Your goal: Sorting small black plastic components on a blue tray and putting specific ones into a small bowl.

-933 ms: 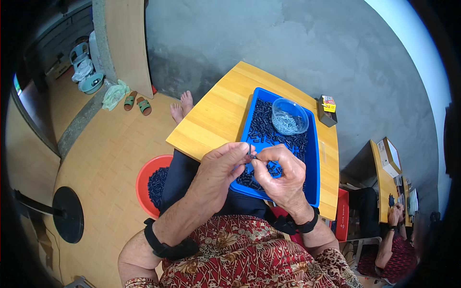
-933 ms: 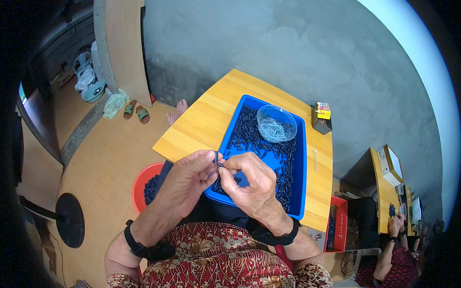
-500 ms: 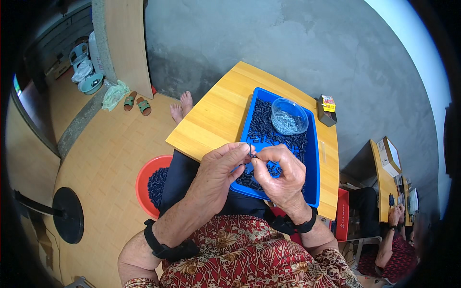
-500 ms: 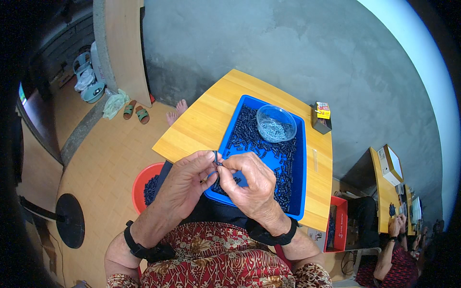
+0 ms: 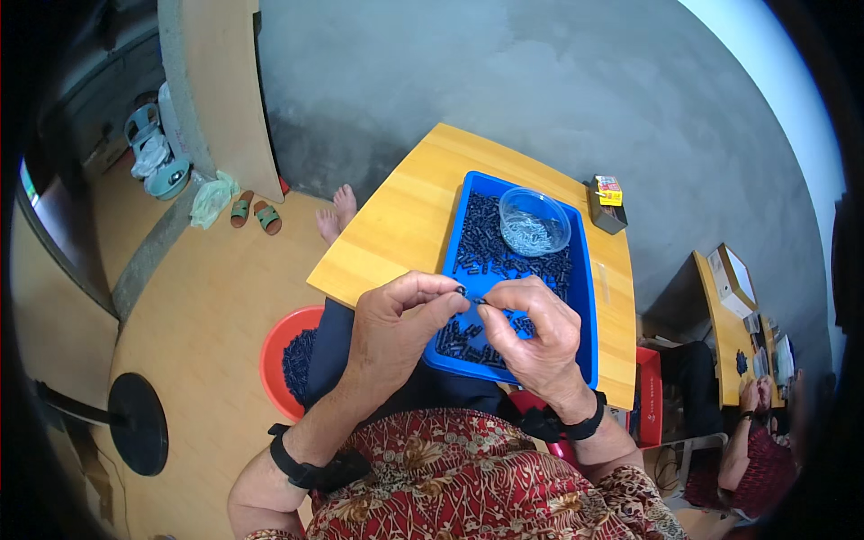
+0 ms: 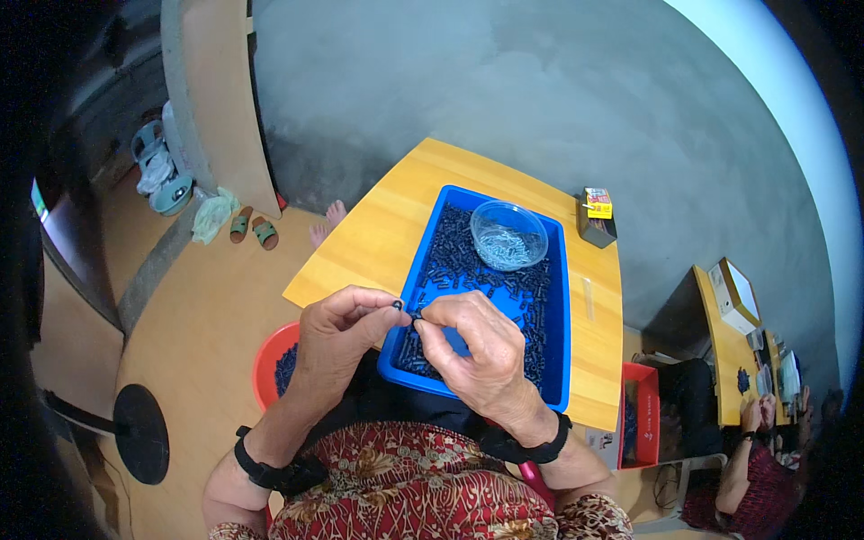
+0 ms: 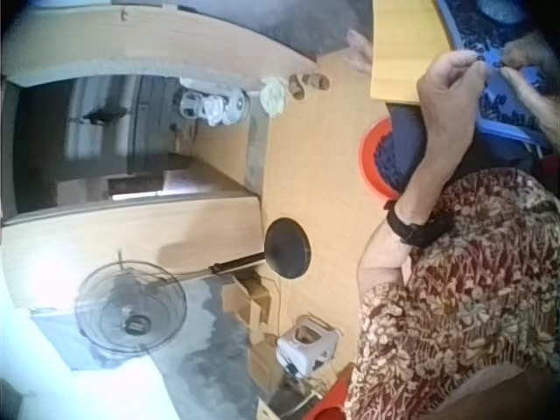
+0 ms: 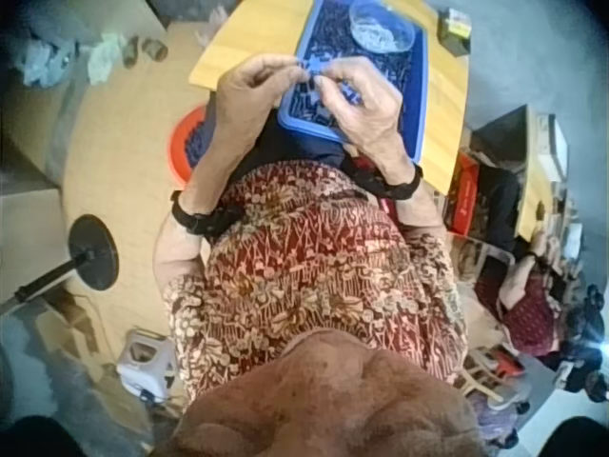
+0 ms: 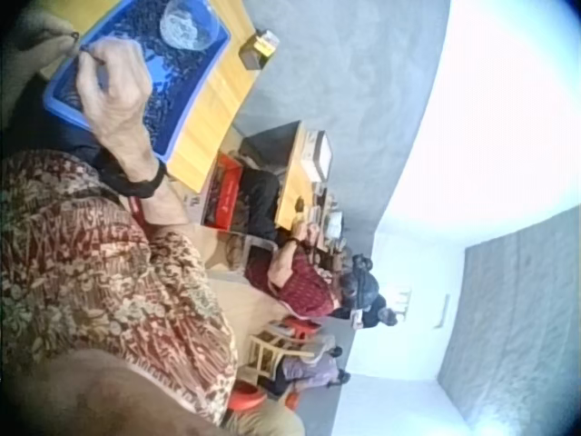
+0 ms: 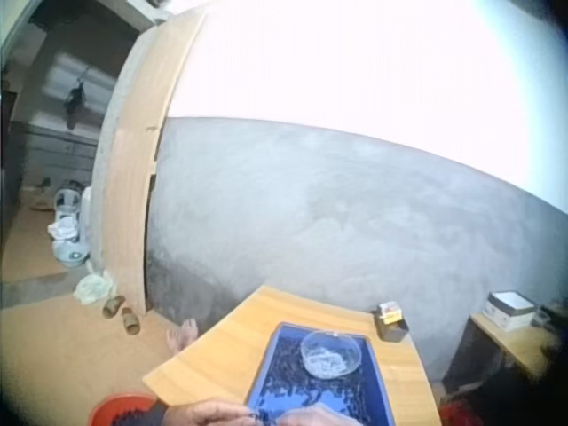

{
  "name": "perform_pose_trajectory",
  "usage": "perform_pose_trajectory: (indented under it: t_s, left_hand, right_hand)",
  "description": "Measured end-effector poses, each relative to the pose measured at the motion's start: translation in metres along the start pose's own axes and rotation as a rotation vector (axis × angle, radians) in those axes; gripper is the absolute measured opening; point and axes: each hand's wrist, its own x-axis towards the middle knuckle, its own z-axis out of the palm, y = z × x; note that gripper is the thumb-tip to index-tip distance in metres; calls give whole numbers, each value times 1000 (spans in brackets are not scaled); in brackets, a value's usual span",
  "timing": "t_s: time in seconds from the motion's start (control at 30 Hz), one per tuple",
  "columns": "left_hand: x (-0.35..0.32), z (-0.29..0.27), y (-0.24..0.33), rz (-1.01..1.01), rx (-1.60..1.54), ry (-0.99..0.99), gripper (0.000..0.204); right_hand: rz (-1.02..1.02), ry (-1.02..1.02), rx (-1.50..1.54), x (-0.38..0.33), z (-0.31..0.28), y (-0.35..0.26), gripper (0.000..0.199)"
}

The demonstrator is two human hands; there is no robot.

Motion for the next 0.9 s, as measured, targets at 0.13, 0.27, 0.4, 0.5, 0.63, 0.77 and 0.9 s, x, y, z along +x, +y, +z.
perform_pose_trajectory:
  t_s: [0.13, 0.27, 0.4, 0.5, 0.63, 0.77, 0.9]
  left_hand:
    - [-3, 1, -1, 47, 58, -10, 16]
    - [-3, 4, -6, 49, 91, -65, 17]
    - [-3, 8, -6, -29, 30, -103, 17]
    - [-3, 7, -6, -18, 22, -114, 17]
    - [-1, 6, -3, -5, 48, -125, 17]
    - [-5, 7, 0, -24, 138, -123, 17]
    - [-5, 5, -1, 149, 417, -130, 17]
  right_hand:
    - [2, -39, 27, 3, -12, -1, 19]
    - [34, -90, 59, 5, -19, 3, 18]
    - [65, -108, 99, 6, -23, 2, 16]
    - [70, -134, 126, 4, -22, 3, 15]
    - [47, -175, 124, 6, -22, 4, 13]
    - [-22, -231, 83, 5, -27, 7, 16]
    - [-70, -306, 71, 5, -29, 6, 12]
